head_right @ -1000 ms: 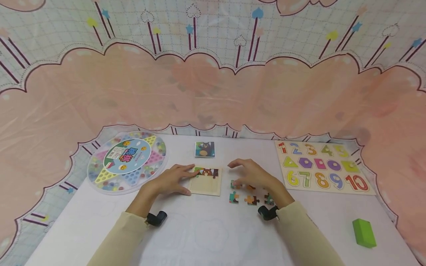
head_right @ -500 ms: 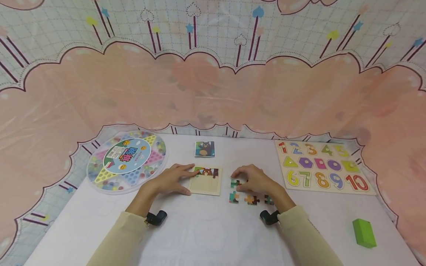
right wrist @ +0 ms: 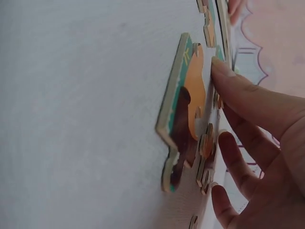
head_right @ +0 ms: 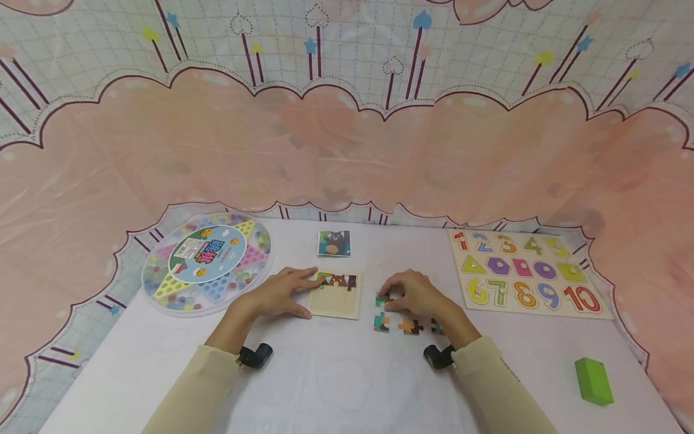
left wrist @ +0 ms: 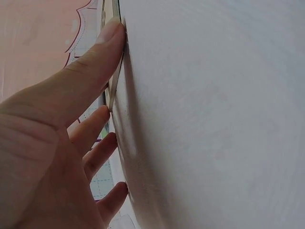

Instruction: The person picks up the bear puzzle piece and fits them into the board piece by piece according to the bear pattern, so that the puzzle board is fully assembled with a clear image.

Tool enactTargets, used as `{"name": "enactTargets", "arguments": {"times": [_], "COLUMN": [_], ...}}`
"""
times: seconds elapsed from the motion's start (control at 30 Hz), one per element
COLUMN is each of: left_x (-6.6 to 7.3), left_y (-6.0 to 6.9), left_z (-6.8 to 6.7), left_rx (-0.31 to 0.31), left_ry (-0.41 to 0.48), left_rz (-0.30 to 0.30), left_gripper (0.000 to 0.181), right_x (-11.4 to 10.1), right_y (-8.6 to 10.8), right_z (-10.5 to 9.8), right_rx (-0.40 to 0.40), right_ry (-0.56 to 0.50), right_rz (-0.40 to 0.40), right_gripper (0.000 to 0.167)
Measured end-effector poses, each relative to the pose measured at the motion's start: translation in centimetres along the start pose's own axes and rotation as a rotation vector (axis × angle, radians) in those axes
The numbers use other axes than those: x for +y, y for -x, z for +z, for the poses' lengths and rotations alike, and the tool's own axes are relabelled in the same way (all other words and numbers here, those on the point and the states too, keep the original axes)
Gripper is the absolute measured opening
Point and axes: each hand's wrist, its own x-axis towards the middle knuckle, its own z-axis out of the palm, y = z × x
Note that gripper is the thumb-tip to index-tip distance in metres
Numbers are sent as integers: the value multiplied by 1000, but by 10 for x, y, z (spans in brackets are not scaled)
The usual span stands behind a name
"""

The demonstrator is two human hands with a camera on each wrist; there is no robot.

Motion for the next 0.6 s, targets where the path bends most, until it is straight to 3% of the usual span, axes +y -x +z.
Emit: {"name": "enactTargets", "arguments": {"times": [0.27, 0.43, 0.6], "left_x": [0, 1, 1], "left_y": [2, 1, 1], "left_z": [-1, -1, -1], "left_rx": [-4, -7, -14], "left_ry": [-15, -21, -18], "left_rz": [9, 6, -7], "left_gripper": [75, 76, 75], "right_x": [-4, -7, -11], "right_y": [4, 3, -1], "right_z": [-1, -4, -7], "right_rx": [3, 5, 50], "right_ry": [35, -11, -92], "right_rz": [-12, 6, -56], "right_gripper": [17, 18, 19]}}
